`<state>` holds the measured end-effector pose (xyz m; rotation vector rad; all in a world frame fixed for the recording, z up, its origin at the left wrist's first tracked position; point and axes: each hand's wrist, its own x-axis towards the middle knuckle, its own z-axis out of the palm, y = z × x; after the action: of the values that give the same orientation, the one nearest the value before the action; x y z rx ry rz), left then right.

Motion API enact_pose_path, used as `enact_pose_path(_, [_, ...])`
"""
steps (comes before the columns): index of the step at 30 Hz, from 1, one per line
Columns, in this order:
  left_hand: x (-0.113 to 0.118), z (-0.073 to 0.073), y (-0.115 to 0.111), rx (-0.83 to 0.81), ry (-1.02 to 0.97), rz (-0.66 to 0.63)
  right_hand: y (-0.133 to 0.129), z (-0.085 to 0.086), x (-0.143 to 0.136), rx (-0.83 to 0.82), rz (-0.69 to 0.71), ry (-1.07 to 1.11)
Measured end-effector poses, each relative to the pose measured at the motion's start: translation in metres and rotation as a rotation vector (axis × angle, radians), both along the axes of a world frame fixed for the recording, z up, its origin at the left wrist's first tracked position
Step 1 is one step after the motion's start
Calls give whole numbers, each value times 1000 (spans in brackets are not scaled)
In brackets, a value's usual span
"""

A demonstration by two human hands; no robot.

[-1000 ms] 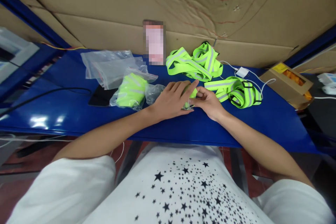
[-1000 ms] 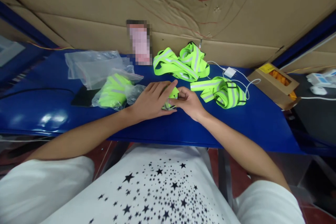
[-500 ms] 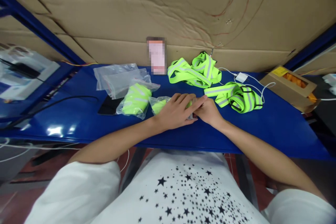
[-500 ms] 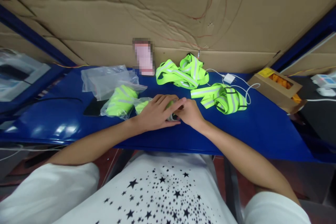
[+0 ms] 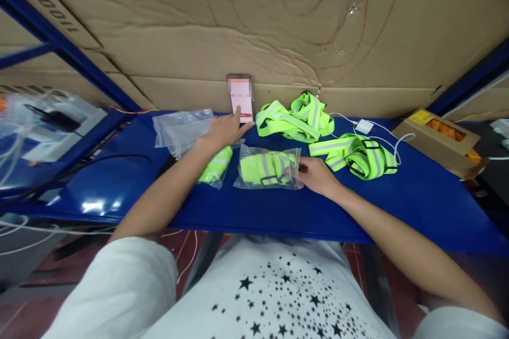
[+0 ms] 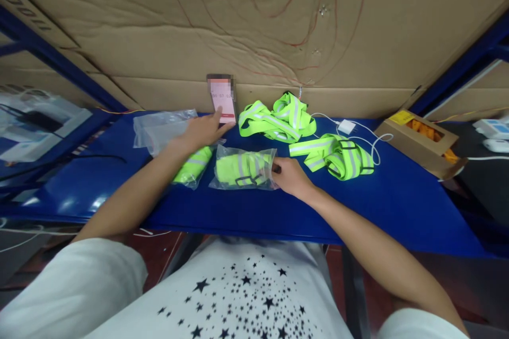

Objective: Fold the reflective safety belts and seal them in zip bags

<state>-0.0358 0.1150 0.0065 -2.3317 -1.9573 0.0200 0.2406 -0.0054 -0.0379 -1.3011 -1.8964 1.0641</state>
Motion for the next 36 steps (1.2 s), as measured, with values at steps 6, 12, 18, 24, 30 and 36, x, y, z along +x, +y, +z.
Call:
enact_pose_path(6, [8, 6, -13, 120, -65, -30, -1, -1, 1, 4, 15, 18])
enact_pose_path(12, [28, 14, -54, -215, -719, -368, 7, -9, 2, 58, 88, 152])
enact_pose_path(18, [33, 23, -87, -621, -873, -487, 5, 1, 1, 138, 117, 256])
enact_pose_path(24, [31, 29, -100, -701, -1192, -420, -11, 21, -2, 406, 59, 149])
enact_pose_path(30, [42, 0, -117, -931, -1166, -437, -12, 14, -5, 537, 105, -36])
enact_pose_path(36, [55, -23, -111, -963, -1540, -164, -1, 13, 2, 287, 118, 194])
